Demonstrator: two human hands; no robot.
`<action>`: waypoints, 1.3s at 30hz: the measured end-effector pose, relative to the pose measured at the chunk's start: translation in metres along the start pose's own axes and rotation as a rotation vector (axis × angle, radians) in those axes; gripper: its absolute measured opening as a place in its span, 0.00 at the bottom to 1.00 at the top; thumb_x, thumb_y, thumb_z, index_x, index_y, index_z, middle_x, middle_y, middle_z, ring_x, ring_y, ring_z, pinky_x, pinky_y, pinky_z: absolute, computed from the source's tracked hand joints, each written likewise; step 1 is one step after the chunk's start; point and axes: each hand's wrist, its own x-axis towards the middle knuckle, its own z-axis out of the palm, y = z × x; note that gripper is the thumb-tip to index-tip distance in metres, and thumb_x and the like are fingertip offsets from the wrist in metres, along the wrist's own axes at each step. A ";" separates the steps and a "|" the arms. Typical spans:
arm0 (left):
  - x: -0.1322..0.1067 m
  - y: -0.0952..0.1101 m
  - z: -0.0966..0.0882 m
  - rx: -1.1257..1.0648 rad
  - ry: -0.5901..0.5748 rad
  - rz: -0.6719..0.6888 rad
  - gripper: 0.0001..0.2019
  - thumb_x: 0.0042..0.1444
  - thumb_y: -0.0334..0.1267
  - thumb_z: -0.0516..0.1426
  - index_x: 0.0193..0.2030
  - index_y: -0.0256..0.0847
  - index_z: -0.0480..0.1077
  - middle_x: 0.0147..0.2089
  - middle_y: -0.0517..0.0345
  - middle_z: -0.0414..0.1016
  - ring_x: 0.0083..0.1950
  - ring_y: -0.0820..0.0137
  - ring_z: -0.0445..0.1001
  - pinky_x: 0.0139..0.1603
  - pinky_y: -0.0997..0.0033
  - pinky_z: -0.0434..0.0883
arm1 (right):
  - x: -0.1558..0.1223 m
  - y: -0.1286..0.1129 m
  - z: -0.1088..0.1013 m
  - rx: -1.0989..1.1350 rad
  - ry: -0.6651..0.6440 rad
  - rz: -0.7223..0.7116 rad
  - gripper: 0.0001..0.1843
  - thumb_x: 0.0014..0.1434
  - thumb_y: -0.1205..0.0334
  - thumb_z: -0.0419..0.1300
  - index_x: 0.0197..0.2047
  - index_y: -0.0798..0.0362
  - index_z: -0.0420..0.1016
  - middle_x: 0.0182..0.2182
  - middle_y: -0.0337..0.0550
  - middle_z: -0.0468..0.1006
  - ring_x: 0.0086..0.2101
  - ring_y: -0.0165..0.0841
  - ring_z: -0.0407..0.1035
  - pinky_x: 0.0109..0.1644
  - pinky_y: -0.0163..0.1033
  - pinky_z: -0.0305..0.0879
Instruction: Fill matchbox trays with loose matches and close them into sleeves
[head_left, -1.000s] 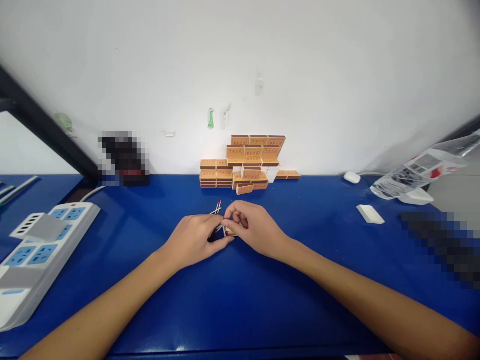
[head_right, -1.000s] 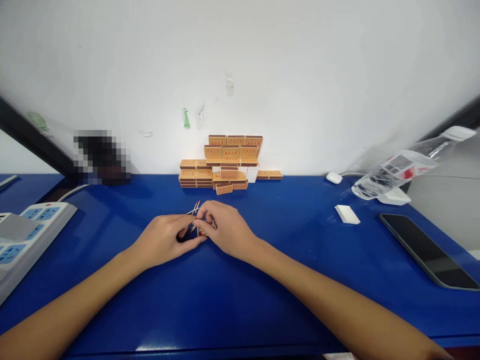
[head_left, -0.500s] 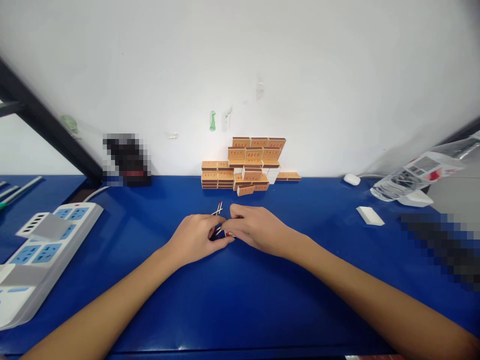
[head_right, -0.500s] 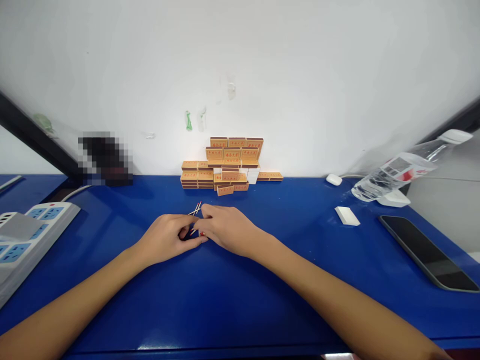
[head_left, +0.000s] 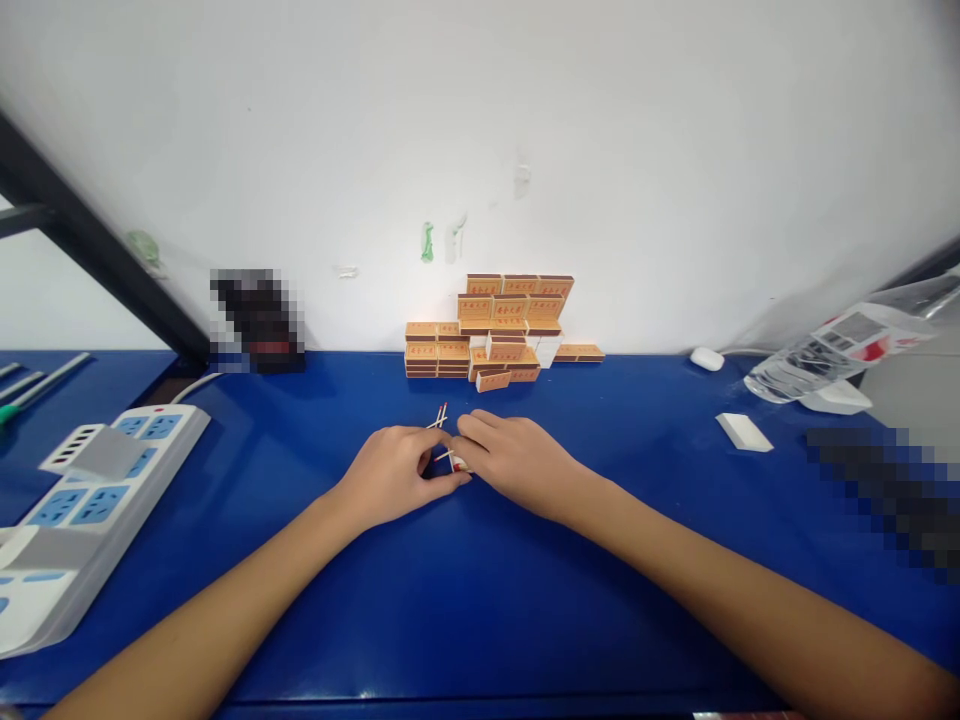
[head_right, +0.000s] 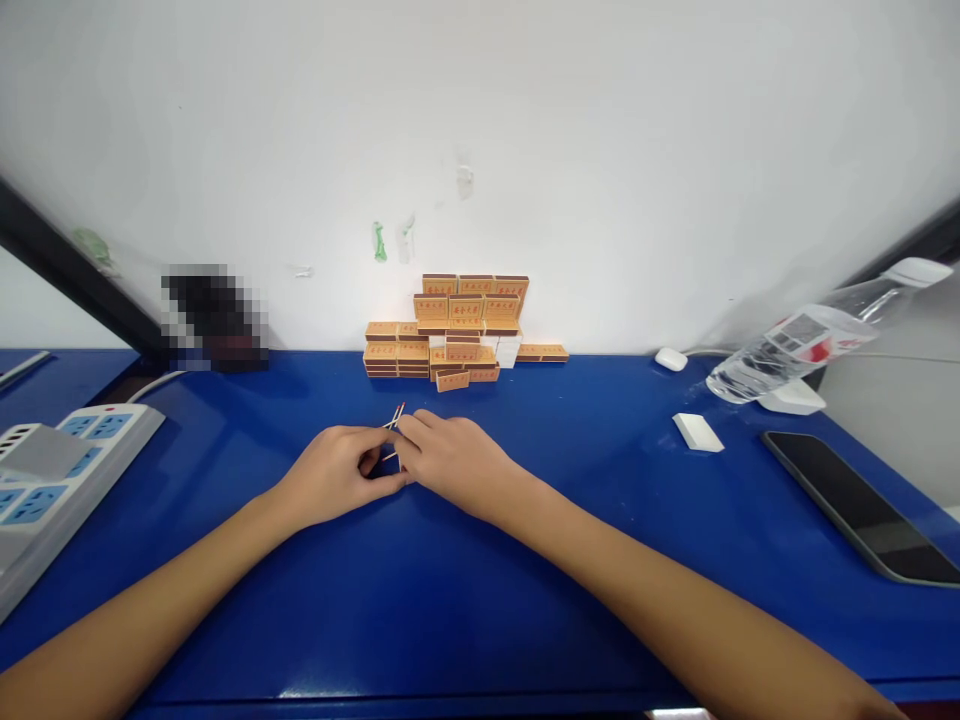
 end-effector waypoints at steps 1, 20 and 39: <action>0.000 0.000 0.000 -0.005 -0.003 -0.005 0.13 0.60 0.49 0.65 0.38 0.42 0.76 0.25 0.64 0.71 0.25 0.72 0.68 0.29 0.71 0.57 | -0.003 0.002 0.000 0.026 0.007 0.028 0.13 0.74 0.69 0.51 0.46 0.57 0.79 0.38 0.49 0.75 0.39 0.37 0.67 0.31 0.41 0.53; -0.004 0.005 -0.010 -0.035 -0.100 0.088 0.13 0.58 0.48 0.66 0.43 0.43 0.79 0.25 0.66 0.68 0.25 0.72 0.67 0.30 0.71 0.58 | 0.048 0.040 0.012 0.435 -0.115 0.184 0.05 0.67 0.70 0.63 0.46 0.55 0.77 0.44 0.45 0.74 0.39 0.33 0.70 0.41 0.38 0.60; -0.004 0.005 -0.013 0.059 -0.073 0.029 0.14 0.59 0.50 0.66 0.44 0.43 0.79 0.26 0.64 0.70 0.25 0.71 0.67 0.29 0.71 0.56 | -0.004 0.017 -0.030 0.415 -0.257 0.203 0.06 0.70 0.66 0.57 0.43 0.54 0.76 0.41 0.43 0.73 0.33 0.32 0.66 0.38 0.39 0.58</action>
